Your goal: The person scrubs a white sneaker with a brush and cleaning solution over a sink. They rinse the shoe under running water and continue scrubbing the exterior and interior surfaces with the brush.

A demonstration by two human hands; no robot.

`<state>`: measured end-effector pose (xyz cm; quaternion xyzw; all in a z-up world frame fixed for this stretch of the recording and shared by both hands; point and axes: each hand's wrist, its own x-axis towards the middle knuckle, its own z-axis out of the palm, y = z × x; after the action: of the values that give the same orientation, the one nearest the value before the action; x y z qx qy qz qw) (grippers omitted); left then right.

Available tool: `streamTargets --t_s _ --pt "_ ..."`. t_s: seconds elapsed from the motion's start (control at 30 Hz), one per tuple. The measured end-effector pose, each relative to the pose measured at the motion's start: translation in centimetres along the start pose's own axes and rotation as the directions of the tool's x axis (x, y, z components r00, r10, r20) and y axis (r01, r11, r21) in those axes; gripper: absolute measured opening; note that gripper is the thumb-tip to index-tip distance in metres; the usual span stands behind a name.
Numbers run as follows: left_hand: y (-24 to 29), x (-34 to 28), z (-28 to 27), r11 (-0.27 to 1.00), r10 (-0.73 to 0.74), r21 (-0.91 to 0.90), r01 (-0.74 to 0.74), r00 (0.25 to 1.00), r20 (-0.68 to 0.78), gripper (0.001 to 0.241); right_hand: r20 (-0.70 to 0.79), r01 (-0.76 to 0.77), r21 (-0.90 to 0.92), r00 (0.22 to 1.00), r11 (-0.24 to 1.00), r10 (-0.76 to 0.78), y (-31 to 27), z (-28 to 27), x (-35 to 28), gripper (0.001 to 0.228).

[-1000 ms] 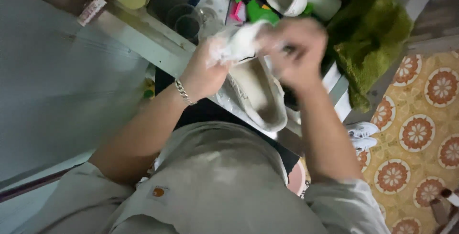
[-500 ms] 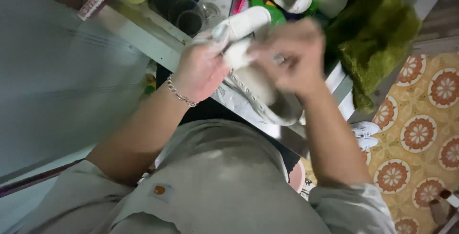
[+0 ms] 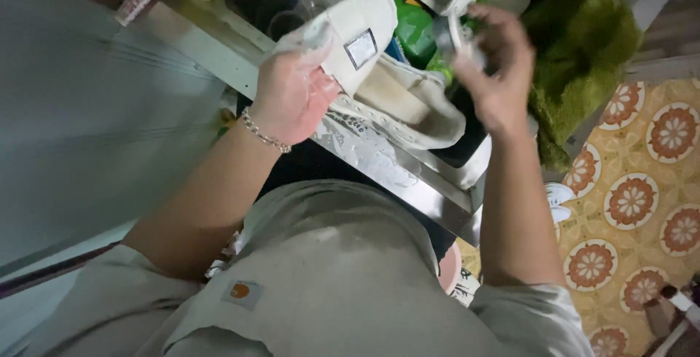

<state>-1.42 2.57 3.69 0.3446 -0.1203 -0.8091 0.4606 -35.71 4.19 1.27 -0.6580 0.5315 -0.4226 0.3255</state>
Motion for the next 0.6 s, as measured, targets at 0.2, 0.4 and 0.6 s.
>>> streamTargets --t_s 0.2,0.4,0.6 --pt "0.8 2.6 -1.0 0.979 0.115 0.139 -0.147 0.970 0.213 0.054 0.261 -0.446 -0.064 0.856 0.893 0.447 -3.6 2.2 -1.0 0.051" --pt "-0.9 6.0 -3.5 0.253 0.819 0.425 -0.869 0.426 0.383 0.043 -0.077 -0.658 0.091 0.744 0.748 0.664 -2.9 5.4 -0.9 0.060" --pt "-5.7 2.4 -1.3 0.984 -0.155 -0.092 0.154 0.988 0.003 0.115 -0.061 -0.631 0.393 0.707 0.669 0.704 -7.3 7.9 0.3 0.025"
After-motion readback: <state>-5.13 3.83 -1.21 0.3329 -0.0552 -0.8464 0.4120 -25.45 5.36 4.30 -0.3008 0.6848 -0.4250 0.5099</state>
